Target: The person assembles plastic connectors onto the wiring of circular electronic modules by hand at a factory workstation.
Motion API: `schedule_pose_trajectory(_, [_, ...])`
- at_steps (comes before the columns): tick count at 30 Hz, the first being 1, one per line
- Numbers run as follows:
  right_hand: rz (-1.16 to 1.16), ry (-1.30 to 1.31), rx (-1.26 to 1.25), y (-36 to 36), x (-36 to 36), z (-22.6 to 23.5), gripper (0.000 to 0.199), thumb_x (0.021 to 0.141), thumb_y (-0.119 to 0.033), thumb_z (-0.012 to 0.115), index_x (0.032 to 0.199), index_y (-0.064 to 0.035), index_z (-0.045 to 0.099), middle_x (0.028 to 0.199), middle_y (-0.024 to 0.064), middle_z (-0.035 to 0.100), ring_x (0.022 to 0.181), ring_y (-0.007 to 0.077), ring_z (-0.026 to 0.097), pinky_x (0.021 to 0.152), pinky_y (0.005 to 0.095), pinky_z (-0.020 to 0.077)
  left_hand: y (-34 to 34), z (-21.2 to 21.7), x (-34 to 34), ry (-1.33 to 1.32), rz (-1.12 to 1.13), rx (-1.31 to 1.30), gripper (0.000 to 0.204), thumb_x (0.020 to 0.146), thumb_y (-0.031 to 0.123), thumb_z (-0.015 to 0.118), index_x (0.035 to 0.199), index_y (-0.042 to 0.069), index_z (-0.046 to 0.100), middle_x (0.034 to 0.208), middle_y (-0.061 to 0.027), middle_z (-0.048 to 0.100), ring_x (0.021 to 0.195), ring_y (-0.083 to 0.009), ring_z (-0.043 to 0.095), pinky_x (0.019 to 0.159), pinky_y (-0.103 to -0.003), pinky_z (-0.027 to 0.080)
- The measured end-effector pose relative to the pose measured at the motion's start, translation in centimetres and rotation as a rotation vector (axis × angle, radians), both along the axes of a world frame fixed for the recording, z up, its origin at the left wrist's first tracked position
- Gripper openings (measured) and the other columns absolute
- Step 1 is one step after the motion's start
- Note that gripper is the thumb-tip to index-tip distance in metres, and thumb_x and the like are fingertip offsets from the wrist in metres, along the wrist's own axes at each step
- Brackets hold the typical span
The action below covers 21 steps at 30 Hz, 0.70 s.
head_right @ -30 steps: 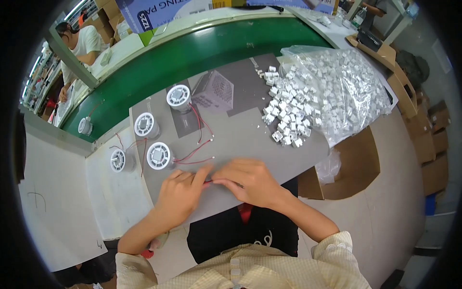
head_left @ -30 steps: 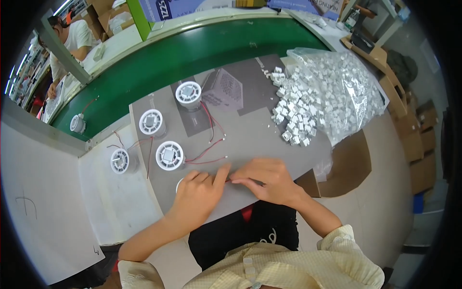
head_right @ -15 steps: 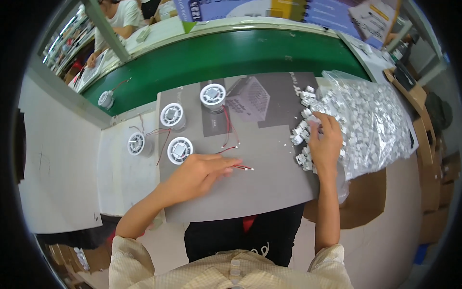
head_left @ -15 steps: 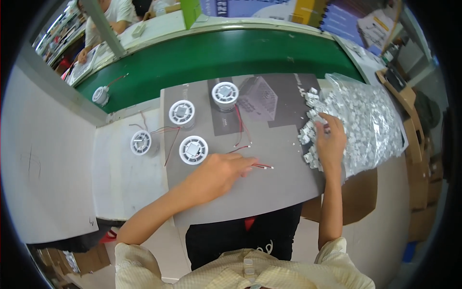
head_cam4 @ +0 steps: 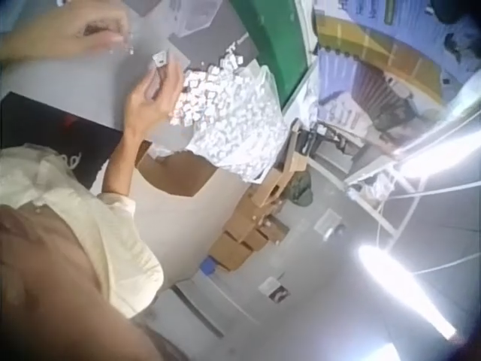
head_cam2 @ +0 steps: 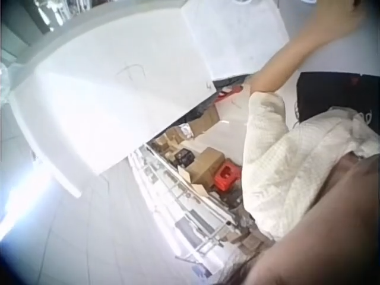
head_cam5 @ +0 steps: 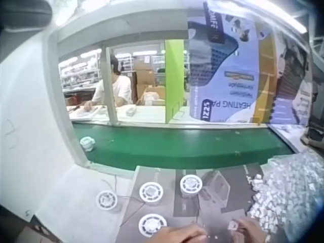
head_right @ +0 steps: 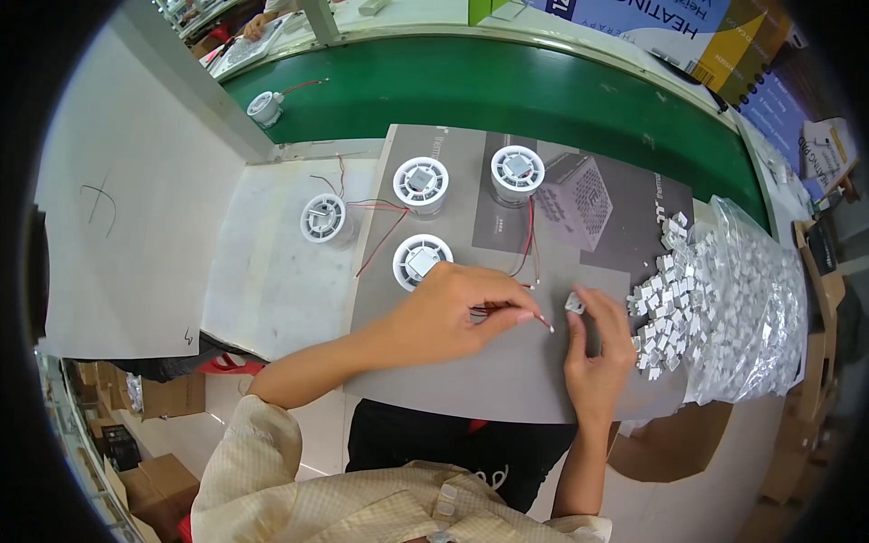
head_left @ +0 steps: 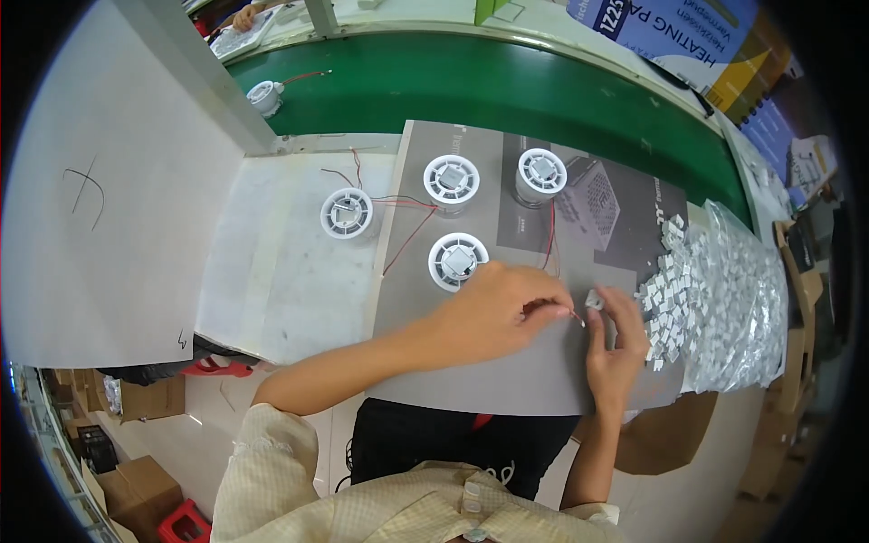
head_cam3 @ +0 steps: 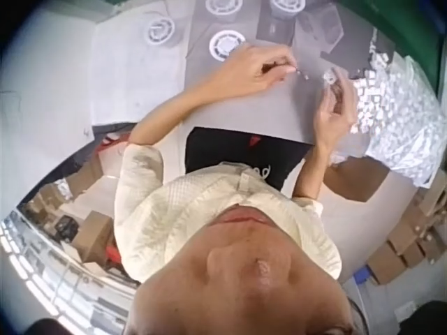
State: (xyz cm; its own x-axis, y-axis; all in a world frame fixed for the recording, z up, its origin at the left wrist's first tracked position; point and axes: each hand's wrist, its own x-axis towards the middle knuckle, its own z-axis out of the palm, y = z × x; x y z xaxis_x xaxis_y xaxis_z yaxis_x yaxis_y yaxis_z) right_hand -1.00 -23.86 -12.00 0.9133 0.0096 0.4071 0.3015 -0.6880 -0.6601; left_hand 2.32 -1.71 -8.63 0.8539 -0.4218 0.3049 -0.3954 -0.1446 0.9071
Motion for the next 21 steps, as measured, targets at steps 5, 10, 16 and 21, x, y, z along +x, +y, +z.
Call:
schedule_pose_trajectory(5, [-0.072, -0.119, -0.237, -0.1, -1.1, -0.4, 0.036, 0.077, 0.009, 0.069, 0.111, -0.0032, 0.069, 0.105, 0.0133, 0.067, 0.1, 0.0328, 0.063, 0.088, 0.0399, 0.0494, 0.0, 0.8, 0.0, 0.153, -0.145, -0.097, 0.009, 0.087, 0.005, 0.071, 0.095, 0.003, 0.075, 0.085, -0.0102, 0.07, 0.074, -0.0175, 0.066, 0.064, -0.028, 0.051])
schedule_pose_trajectory(10, [-0.06, -0.018, -0.321, 0.5, -1.7, 0.8, 0.045, 0.081, 0.007, 0.067, 0.124, -0.0043, 0.063, 0.12, 0.0158, 0.062, 0.11, 0.0347, 0.058, 0.092, 0.0397, 0.0478, -0.1, 2.3, 0.7, 0.153, -0.111, 0.152, 0.011, 0.086, 0.007, 0.072, 0.096, 0.003, 0.076, 0.077, -0.0101, 0.069, 0.068, -0.0184, 0.065, 0.064, -0.028, 0.051])
schedule_pose_trajectory(16, [0.043, 0.054, -0.367, -0.7, -2.5, 0.5, 0.039, 0.083, 0.01, 0.062, 0.119, -0.0049, 0.068, 0.114, 0.0156, 0.061, 0.103, 0.0331, 0.059, 0.088, 0.0395, 0.0496, -0.5, 0.5, 0.5, 0.104, -0.048, 0.024, 0.015, 0.087, 0.01, 0.073, 0.1, 0.004, 0.077, 0.08, -0.0121, 0.072, 0.066, -0.0174, 0.066, 0.064, -0.027, 0.052])
schedule_pose_trajectory(21, [-0.068, 0.0, -0.362, 0.7, -2.4, 1.3, 0.032, 0.084, -0.001, 0.071, 0.115, -0.0008, 0.065, 0.11, 0.015, 0.065, 0.103, 0.0348, 0.062, 0.088, 0.0398, 0.0496, -0.9, -0.1, 0.5, 0.203, -0.045, -0.092, 0.017, 0.09, 0.007, 0.071, 0.105, 0.004, 0.077, 0.089, -0.0108, 0.075, 0.074, -0.0126, 0.067, 0.071, -0.027, 0.054])
